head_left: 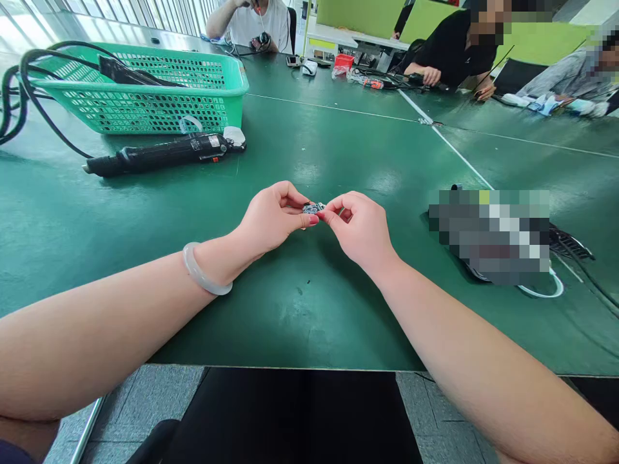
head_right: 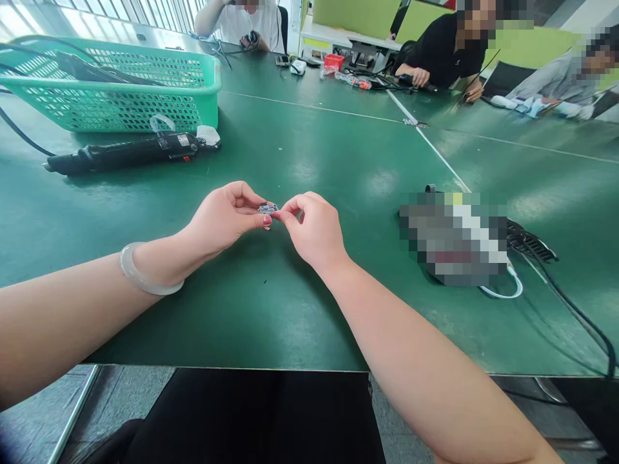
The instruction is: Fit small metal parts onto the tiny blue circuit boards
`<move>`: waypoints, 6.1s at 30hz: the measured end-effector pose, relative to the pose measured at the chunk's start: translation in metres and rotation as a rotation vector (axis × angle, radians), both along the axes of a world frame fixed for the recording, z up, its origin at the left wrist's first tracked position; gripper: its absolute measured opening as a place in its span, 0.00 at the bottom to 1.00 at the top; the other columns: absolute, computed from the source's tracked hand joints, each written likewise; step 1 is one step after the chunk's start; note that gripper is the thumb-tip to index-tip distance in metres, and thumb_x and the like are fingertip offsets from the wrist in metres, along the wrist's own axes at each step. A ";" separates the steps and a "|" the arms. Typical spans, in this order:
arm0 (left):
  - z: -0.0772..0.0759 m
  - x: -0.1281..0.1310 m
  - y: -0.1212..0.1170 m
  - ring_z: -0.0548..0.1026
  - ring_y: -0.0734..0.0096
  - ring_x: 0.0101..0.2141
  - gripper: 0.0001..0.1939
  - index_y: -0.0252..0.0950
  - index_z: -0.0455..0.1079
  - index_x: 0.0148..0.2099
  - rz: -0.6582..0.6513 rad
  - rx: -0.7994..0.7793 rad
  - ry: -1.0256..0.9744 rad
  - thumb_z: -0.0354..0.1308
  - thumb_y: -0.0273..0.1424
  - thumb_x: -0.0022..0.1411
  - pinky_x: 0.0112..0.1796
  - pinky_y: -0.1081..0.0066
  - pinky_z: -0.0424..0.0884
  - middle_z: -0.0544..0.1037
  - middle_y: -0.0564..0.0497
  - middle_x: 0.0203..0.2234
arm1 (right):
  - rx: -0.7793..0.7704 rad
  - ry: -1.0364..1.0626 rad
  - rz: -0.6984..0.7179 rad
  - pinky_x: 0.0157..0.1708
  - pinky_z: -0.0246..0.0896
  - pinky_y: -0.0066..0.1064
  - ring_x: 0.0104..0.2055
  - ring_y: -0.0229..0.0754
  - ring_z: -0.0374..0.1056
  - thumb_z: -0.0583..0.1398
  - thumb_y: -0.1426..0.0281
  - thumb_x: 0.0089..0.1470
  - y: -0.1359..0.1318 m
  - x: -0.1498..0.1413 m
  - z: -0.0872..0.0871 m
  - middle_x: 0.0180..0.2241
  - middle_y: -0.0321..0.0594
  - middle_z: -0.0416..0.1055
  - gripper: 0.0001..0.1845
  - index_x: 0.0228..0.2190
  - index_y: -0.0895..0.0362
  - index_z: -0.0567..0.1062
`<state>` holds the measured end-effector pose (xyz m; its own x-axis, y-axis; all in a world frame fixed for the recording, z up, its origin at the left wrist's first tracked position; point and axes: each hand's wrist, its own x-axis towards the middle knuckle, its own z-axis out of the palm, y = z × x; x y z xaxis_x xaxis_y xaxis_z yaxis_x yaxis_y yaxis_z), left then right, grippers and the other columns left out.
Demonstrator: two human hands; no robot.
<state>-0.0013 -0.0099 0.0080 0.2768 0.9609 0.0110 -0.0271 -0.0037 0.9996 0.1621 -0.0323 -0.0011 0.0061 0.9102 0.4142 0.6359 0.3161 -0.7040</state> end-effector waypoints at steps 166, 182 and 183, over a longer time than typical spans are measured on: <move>0.000 -0.007 0.003 0.79 0.71 0.35 0.14 0.30 0.66 0.43 -0.215 -0.256 0.110 0.60 0.20 0.54 0.39 0.70 0.72 0.79 0.47 0.31 | -0.147 -0.132 0.106 0.31 0.57 0.31 0.27 0.36 0.62 0.57 0.69 0.53 0.004 0.010 0.004 0.29 0.37 0.73 0.08 0.27 0.56 0.76; -0.002 -0.005 0.004 0.78 0.73 0.35 0.06 0.30 0.66 0.37 0.034 -0.243 -0.020 0.60 0.24 0.58 0.45 0.68 0.73 0.78 0.47 0.30 | -0.106 -0.093 0.016 0.34 0.61 0.32 0.32 0.38 0.66 0.56 0.67 0.57 0.005 0.004 -0.004 0.34 0.39 0.75 0.12 0.34 0.55 0.79; -0.003 -0.005 0.006 0.78 0.73 0.35 0.06 0.30 0.66 0.37 0.078 -0.225 -0.030 0.60 0.24 0.58 0.45 0.68 0.73 0.78 0.47 0.30 | -0.117 -0.125 0.024 0.34 0.61 0.32 0.32 0.38 0.66 0.57 0.68 0.56 0.007 0.005 -0.006 0.34 0.39 0.75 0.11 0.34 0.54 0.79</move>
